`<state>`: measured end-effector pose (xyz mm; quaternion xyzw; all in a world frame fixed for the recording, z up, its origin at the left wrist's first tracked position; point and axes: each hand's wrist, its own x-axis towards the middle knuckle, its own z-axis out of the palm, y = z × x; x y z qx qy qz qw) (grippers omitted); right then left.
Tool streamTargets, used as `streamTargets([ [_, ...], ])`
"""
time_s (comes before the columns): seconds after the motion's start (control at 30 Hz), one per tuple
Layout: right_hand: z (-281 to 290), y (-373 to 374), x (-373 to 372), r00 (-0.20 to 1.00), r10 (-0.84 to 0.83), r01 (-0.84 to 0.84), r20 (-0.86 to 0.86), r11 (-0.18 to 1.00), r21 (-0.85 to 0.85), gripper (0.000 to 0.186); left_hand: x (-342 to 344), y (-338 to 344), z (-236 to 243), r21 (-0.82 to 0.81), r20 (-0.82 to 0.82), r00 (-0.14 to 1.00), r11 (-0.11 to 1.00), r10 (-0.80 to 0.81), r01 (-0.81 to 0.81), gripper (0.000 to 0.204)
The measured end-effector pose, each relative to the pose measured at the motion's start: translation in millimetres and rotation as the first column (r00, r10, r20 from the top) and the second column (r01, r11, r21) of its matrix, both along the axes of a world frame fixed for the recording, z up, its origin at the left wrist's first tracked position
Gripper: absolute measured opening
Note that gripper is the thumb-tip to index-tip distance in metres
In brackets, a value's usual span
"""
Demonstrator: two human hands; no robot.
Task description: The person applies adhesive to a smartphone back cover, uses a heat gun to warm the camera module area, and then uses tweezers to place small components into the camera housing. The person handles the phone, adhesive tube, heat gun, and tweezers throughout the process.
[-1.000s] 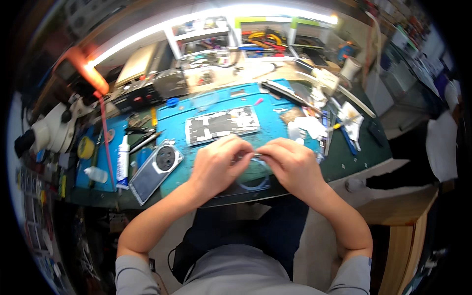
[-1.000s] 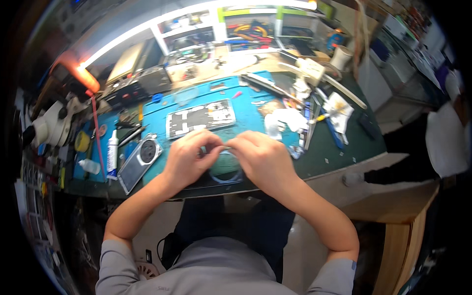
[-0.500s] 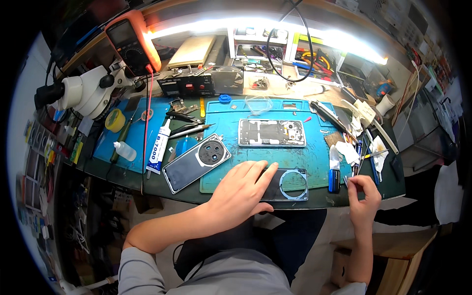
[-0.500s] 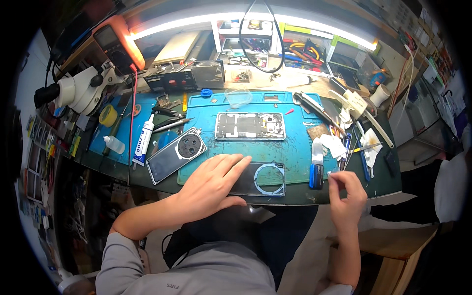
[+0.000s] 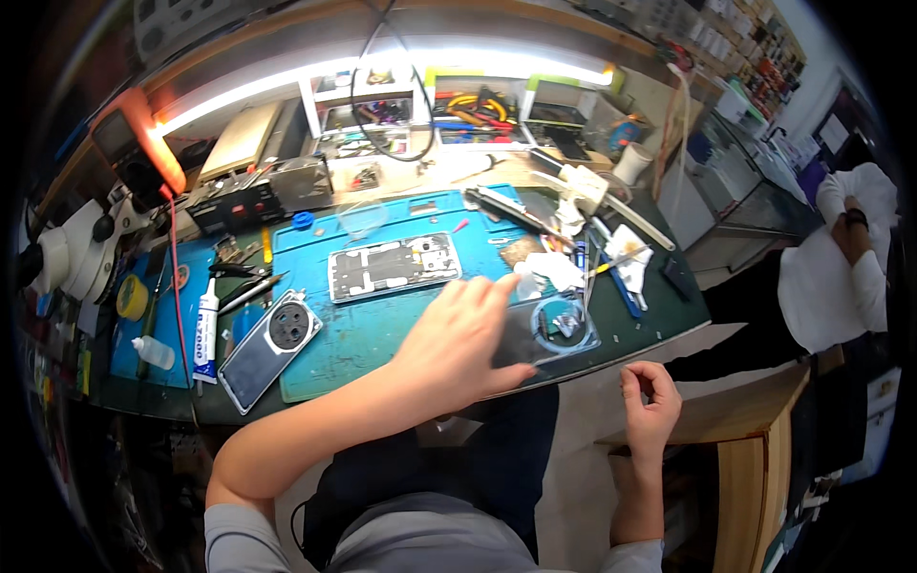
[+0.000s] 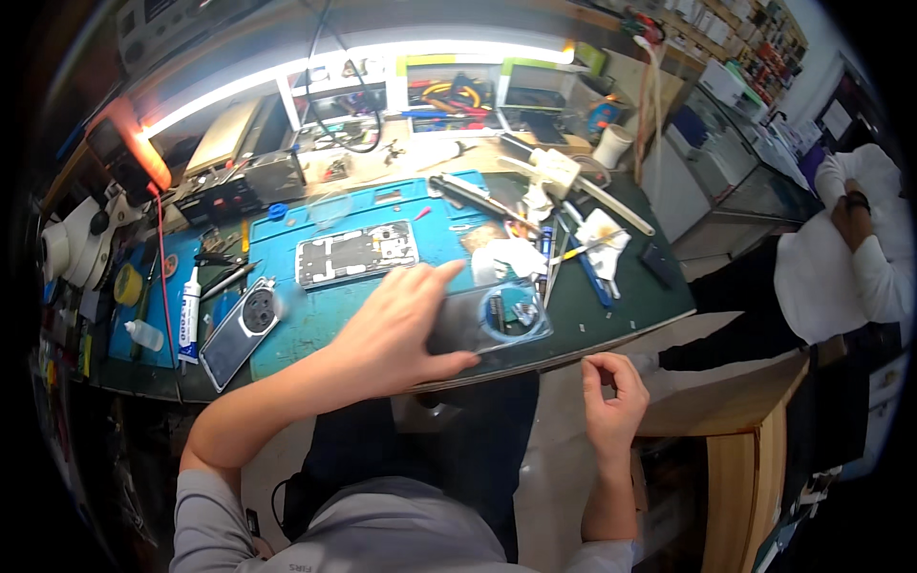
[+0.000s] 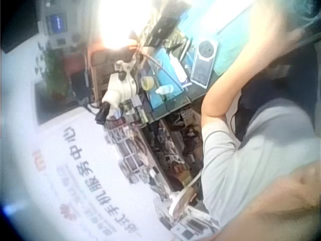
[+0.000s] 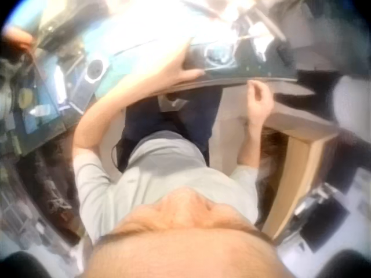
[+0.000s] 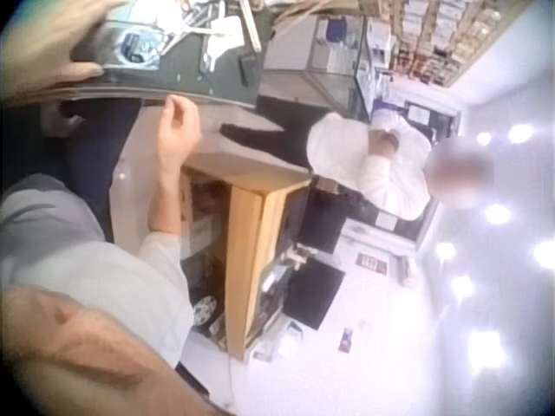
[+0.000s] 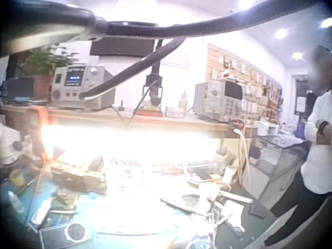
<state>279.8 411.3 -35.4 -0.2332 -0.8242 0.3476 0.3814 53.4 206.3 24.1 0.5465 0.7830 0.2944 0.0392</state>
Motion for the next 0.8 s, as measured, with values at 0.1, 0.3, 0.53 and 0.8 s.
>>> streamTargets([
  [0.1, 9.1, 1.0, 10.2, 0.999, 0.000, -0.004, -0.033, 0.993, -0.117, 0.005, 11.6, 79.2, -20.4, 0.201, -0.119, 0.993, 0.979, -0.021, 0.045, 0.091],
  [0.3, 27.7, -0.5, 12.4, 0.994, 0.056, -0.074, -0.097, 0.979, -0.191, 0.010, 26.9, 166.5, -44.3, 0.089, -0.228, 0.974, 0.995, -0.013, 0.034, 0.096],
  [0.53, 49.8, -7.6, -17.3, 0.961, 0.196, -0.236, -0.196, 0.950, -0.204, 0.011, 32.6, 147.7, -42.1, 0.384, -0.277, 0.960, 0.919, 0.028, 0.084, 0.094],
  [0.8, 37.7, -66.1, -130.2, 0.799, 0.564, -0.595, 0.210, 0.792, 0.136, 0.009, 49.5, -133.5, -29.3, 0.165, -0.280, 0.943, 0.977, 0.179, -0.136, 0.063],
])
